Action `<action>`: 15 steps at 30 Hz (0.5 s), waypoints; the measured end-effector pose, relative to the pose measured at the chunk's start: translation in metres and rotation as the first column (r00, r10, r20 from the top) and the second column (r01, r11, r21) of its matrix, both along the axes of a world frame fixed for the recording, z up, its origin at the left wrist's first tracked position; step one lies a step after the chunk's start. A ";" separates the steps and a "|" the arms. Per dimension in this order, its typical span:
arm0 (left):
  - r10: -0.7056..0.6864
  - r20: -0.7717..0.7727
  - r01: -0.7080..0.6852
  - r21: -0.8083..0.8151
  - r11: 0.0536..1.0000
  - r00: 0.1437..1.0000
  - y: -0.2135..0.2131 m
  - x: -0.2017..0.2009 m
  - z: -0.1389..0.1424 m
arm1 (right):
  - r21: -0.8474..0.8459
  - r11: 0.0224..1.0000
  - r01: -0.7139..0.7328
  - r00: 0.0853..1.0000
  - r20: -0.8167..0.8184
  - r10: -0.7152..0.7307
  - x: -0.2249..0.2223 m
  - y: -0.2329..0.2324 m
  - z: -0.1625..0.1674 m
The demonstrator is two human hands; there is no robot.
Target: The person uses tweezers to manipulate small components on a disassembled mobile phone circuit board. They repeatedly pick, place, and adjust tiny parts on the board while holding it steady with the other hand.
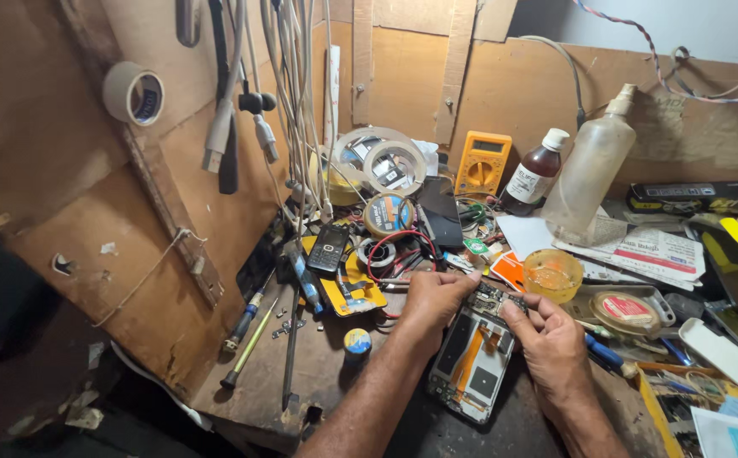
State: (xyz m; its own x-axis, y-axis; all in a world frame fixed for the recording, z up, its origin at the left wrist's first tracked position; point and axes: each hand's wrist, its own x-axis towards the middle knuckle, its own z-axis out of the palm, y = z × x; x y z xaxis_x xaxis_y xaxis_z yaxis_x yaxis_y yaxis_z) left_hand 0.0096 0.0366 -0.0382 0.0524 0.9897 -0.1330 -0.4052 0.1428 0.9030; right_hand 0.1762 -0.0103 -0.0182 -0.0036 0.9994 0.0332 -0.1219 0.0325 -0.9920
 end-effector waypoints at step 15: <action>-0.172 -0.142 0.199 0.206 0.958 0.975 -0.029 -0.015 -0.002 | 0.078 0.994 0.078 0.996 -0.038 -0.075 0.003 0.003 -0.010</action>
State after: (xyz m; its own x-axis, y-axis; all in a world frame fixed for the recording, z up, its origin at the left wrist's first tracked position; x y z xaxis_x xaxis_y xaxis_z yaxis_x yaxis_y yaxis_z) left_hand -0.0058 0.0079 -0.0407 0.2345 0.9697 0.0678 -0.2752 -0.0007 0.9614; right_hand 0.1793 -0.0073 -0.0280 0.0751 0.9910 0.1112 -0.1510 0.1215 -0.9810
